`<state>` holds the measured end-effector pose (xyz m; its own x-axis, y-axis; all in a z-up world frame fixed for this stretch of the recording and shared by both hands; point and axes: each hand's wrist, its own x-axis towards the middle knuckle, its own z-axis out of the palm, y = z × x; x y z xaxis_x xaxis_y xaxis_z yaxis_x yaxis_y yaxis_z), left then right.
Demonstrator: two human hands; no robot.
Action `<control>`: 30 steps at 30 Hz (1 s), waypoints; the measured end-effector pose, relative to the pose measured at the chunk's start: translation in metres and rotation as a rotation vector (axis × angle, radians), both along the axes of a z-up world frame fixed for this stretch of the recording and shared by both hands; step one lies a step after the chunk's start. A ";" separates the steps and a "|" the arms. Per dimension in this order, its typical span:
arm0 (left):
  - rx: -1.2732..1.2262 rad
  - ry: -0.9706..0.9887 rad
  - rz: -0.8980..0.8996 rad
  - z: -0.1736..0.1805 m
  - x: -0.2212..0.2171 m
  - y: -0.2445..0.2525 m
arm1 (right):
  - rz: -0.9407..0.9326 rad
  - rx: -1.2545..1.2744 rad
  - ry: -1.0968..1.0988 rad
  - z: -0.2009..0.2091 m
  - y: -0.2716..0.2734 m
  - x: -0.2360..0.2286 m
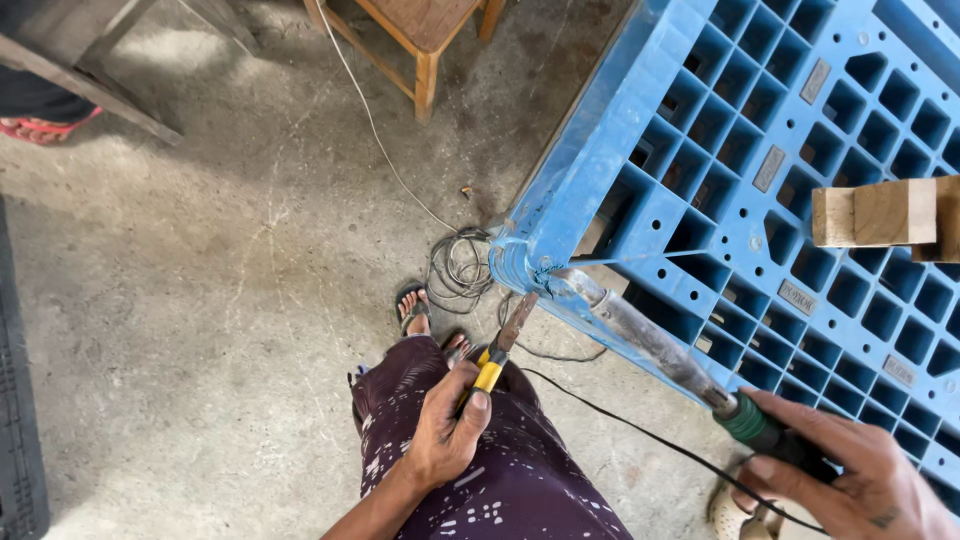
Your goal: The person uses a soldering iron and pliers to repair a broken corner of a blue plastic pallet. They heat the plastic and press it to fuse the joint, then smooth the area with the pliers.
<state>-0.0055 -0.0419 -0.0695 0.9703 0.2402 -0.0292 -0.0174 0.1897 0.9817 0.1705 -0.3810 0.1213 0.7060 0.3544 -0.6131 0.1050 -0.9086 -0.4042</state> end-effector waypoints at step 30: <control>-0.063 -0.083 0.365 -0.026 0.017 -0.096 | 0.521 -0.353 -0.106 0.015 0.007 0.124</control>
<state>0.0116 -0.1374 -0.0954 0.8210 0.5706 0.0206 -0.1741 0.2158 0.9608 0.2943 -0.3740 0.1359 0.5585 0.4569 -0.6923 0.5921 -0.8041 -0.0531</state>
